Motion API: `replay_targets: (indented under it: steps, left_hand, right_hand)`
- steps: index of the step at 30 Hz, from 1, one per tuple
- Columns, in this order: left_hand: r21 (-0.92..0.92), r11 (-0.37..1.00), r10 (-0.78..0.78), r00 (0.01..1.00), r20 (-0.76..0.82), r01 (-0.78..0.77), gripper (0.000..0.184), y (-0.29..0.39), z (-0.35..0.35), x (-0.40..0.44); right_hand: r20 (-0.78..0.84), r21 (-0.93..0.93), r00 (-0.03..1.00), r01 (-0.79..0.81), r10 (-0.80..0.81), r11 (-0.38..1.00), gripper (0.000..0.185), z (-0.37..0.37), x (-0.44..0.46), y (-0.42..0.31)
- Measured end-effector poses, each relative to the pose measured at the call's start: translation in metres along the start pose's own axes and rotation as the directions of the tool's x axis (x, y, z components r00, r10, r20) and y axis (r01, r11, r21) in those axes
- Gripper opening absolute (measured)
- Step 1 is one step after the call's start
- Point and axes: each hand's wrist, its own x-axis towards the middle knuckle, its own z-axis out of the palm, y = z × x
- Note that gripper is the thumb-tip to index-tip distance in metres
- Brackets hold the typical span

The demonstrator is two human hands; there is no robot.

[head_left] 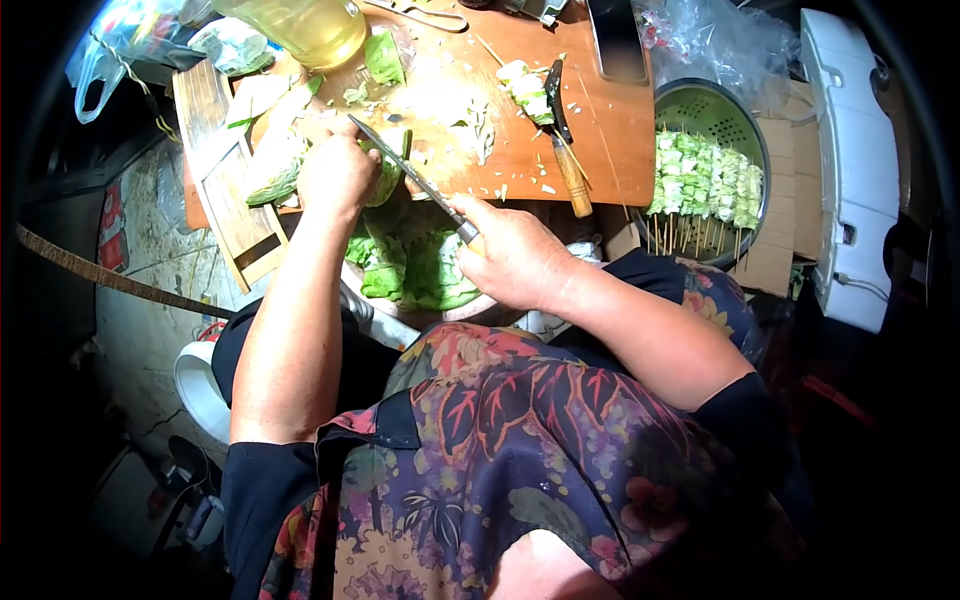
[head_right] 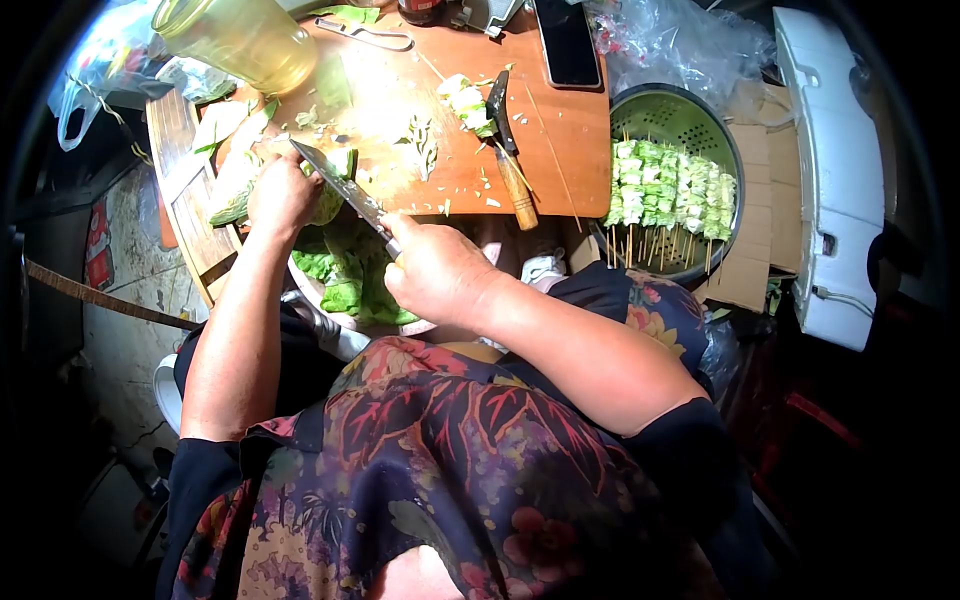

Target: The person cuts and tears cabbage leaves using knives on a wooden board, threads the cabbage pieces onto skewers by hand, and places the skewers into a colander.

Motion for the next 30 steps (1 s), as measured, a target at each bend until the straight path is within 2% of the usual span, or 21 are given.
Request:
replay_targets:
  steps: [3,5,9,11,12,14,16,17,18,20,22,26,28,30]
  left_hand:
    - [0.005,1.000,0.002,1.000,0.011,-0.002,0.037,0.001,0.000,0.003]
    - [0.004,1.000,-0.003,1.000,0.019,0.002,0.037,0.001,0.000,0.004]
    - [-0.013,1.000,-0.009,0.999,0.045,0.010,0.038,-0.001,0.000,0.005]
    - [-0.031,0.999,-0.006,0.998,0.061,0.008,0.038,-0.003,0.002,0.004]
    - [-0.057,0.998,-0.007,1.000,0.003,0.007,0.038,-0.004,0.005,0.001]
    - [-0.078,0.997,-0.007,0.998,-0.058,0.002,0.037,-0.009,0.012,0.000]
    - [-0.170,0.985,0.002,0.996,-0.094,-0.018,0.042,-0.021,0.019,0.001]
    - [-0.219,0.976,-0.011,1.000,-0.023,0.006,0.045,-0.028,0.020,0.007]
    - [-0.217,0.976,-0.009,1.000,-0.023,0.003,0.045,-0.029,0.020,0.009]
    - [-0.428,0.891,-0.112,0.988,0.108,0.148,0.044,-0.032,0.020,0.011]
    - [-0.444,0.880,-0.117,0.983,0.142,0.169,0.042,-0.027,0.016,0.009]
    - [-0.533,0.831,-0.145,0.987,0.064,0.156,0.041,-0.017,0.022,0.012]
    - [-0.577,0.799,-0.171,0.984,0.053,0.170,0.041,-0.015,0.026,0.017]
    - [-0.522,0.840,-0.171,0.985,0.007,0.149,0.041,-0.013,0.027,0.018]
  right_hand:
    - [-0.002,-0.039,0.999,0.051,-0.051,0.998,0.044,-0.008,0.002,-0.001]
    - [0.074,-0.003,0.997,0.027,-0.027,1.000,0.044,-0.013,0.006,-0.002]
    - [0.094,0.066,0.995,0.014,-0.020,0.998,0.045,-0.012,0.017,0.004]
    - [0.242,0.254,0.960,-0.204,0.142,0.945,0.048,-0.013,0.026,0.003]
    - [0.239,0.255,0.961,-0.201,0.140,0.946,0.048,-0.008,0.029,0.010]
    - [0.121,0.236,0.991,-0.092,0.065,0.967,0.042,0.009,0.035,0.033]
    - [0.087,0.185,0.995,-0.073,0.058,0.980,0.043,0.005,0.031,0.027]
    - [0.057,0.129,0.997,-0.056,0.049,0.990,0.044,0.004,0.029,0.026]
    - [0.055,0.131,0.997,-0.057,0.050,0.990,0.044,0.005,0.028,0.027]
    - [-0.031,0.102,0.999,-0.032,0.035,0.994,0.047,0.006,0.028,0.027]
    - [-0.052,0.092,0.997,-0.050,0.055,0.995,0.047,0.003,0.030,0.028]
    - [-0.120,0.121,0.980,-0.143,0.157,0.982,0.050,-0.006,0.035,0.030]
    - [-0.121,0.116,0.983,-0.126,0.140,0.985,0.050,-0.008,0.033,0.027]
    - [-0.123,0.109,0.987,-0.092,0.106,0.990,0.051,-0.010,0.028,0.021]
